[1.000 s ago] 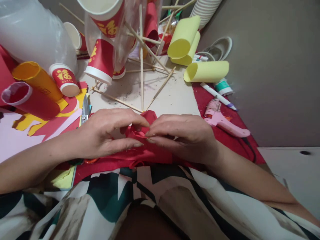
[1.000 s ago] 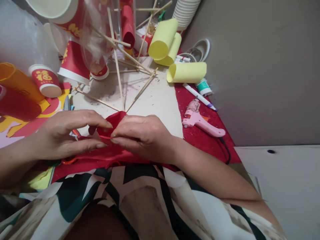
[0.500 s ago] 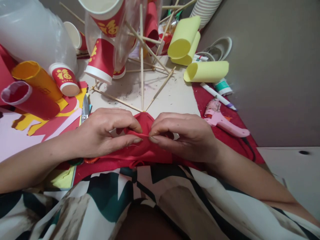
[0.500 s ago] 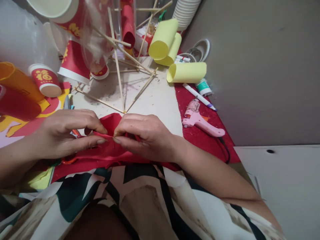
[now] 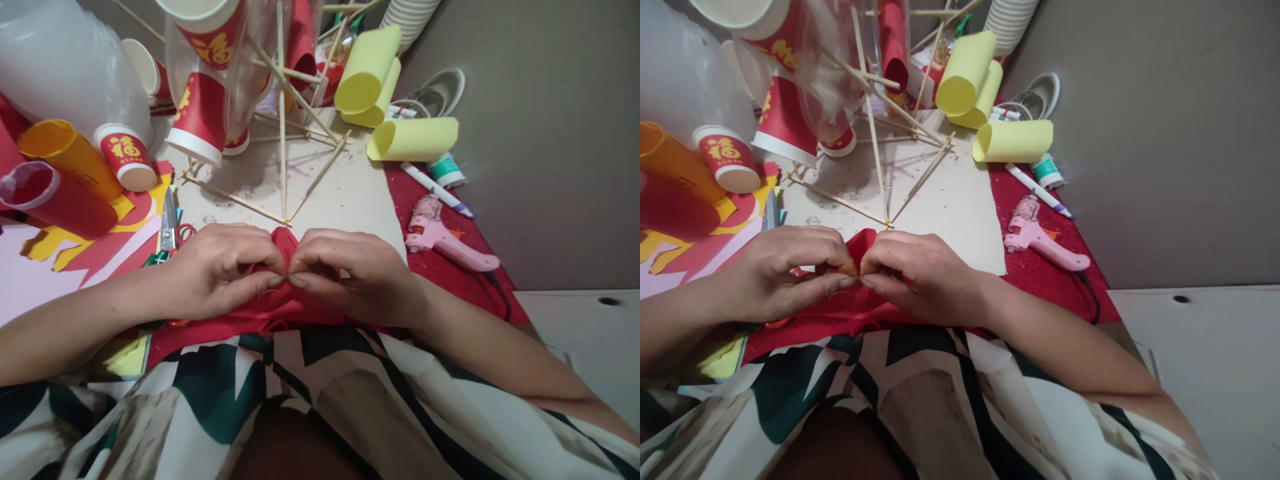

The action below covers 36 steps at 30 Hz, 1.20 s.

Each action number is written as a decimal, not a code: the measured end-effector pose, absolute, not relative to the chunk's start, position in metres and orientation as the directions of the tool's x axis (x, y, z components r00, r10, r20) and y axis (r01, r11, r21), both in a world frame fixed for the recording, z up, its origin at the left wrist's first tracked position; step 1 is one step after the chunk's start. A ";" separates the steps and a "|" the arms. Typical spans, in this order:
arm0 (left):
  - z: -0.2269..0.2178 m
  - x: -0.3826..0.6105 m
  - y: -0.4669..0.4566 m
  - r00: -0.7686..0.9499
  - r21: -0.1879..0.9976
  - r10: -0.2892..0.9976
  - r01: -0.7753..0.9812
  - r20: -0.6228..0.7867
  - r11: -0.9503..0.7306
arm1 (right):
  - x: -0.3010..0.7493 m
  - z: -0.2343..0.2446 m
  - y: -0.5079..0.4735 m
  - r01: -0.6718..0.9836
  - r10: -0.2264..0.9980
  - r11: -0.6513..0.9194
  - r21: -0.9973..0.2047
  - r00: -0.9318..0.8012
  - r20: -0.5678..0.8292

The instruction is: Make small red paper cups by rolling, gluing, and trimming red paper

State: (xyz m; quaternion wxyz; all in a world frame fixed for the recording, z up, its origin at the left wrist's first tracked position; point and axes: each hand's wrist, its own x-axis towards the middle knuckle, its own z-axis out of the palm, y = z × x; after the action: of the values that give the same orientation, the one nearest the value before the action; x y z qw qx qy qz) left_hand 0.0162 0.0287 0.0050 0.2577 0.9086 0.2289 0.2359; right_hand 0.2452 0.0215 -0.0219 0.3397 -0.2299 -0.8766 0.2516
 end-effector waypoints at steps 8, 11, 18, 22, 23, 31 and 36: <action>0.006 0.007 0.040 0.779 0.621 0.531 0.241 0.335 -0.746 | 0.252 -0.020 0.025 0.251 0.597 0.751 -0.611 -0.652 0.466; 0.006 0.003 0.043 0.772 0.644 0.547 0.244 0.324 -0.725 | 0.256 -0.017 0.028 0.248 0.601 0.744 -0.621 -0.655 0.458; 0.007 0.006 0.039 0.749 0.696 0.592 0.254 0.299 -0.672 | 0.253 -0.021 0.026 0.244 0.636 0.696 -0.675 -0.645 0.423; 0.008 0.011 0.036 0.761 0.689 0.567 0.228 0.315 -0.688 | 0.249 -0.024 0.026 0.175 0.584 0.734 -0.657 -0.656 0.478; 0.007 0.012 0.036 0.766 0.680 0.557 0.222 0.321 -0.698 | 0.249 -0.025 0.026 0.163 0.578 0.735 -0.659 -0.659 0.482; 0.007 0.015 0.033 0.791 0.571 0.498 0.237 0.357 -0.786 | 0.249 -0.026 0.024 0.238 0.528 0.814 -0.530 -0.684 0.504; 0.008 0.014 0.034 0.790 0.533 0.466 0.215 0.397 -0.819 | 0.249 -0.025 0.023 0.238 0.533 0.817 -0.525 -0.660 0.529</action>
State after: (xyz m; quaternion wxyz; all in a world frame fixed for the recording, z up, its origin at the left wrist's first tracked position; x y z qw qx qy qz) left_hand 0.0139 0.0341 0.0083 0.2369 0.9160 0.1860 0.2651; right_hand 0.2494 0.0233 -0.0252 0.3500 -0.2175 -0.8865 0.2102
